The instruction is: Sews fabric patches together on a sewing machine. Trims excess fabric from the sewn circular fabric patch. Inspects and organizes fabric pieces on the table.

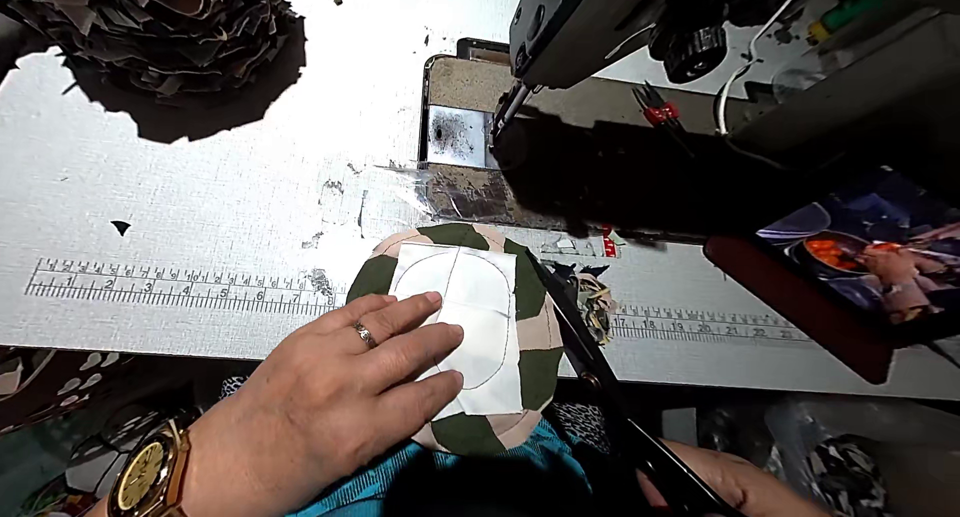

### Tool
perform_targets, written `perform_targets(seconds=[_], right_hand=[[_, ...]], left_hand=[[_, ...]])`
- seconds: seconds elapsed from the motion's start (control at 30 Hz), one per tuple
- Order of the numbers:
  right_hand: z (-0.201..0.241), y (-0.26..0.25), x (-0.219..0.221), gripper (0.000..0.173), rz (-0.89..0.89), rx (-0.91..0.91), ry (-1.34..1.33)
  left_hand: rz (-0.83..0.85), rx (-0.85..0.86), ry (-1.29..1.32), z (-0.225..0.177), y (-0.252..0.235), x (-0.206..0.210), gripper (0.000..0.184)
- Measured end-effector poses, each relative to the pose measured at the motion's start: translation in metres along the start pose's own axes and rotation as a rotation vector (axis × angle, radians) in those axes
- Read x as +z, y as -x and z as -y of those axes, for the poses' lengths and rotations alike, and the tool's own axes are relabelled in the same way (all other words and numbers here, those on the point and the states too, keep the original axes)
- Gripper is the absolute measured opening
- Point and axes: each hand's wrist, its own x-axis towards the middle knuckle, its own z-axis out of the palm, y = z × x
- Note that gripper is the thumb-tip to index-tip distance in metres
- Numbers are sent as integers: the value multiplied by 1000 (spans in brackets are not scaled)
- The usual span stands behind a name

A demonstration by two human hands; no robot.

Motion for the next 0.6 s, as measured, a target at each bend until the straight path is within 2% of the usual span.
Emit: perform_targets(seconds=[0.17,0.3,0.37,0.5,0.6], right_hand=[[-3,0,3,53,10,-11,-20],[-5,0,-4,75,114,8,72],[-4,-1,-7,80,149,15,113],[-3,-6,-9,79,161,3,116],[-3,-7,-8,71,125,-9,70]], left_hand=[[-29,12,-105,-9,-4,7,23],[-32,-3,-97,-14,-5,12,25],[-24,7,-64,-13,-5,11,25],[-6,34,-75,-15,-6,10,24],[2,33,-69,-16,-4,10,25]])
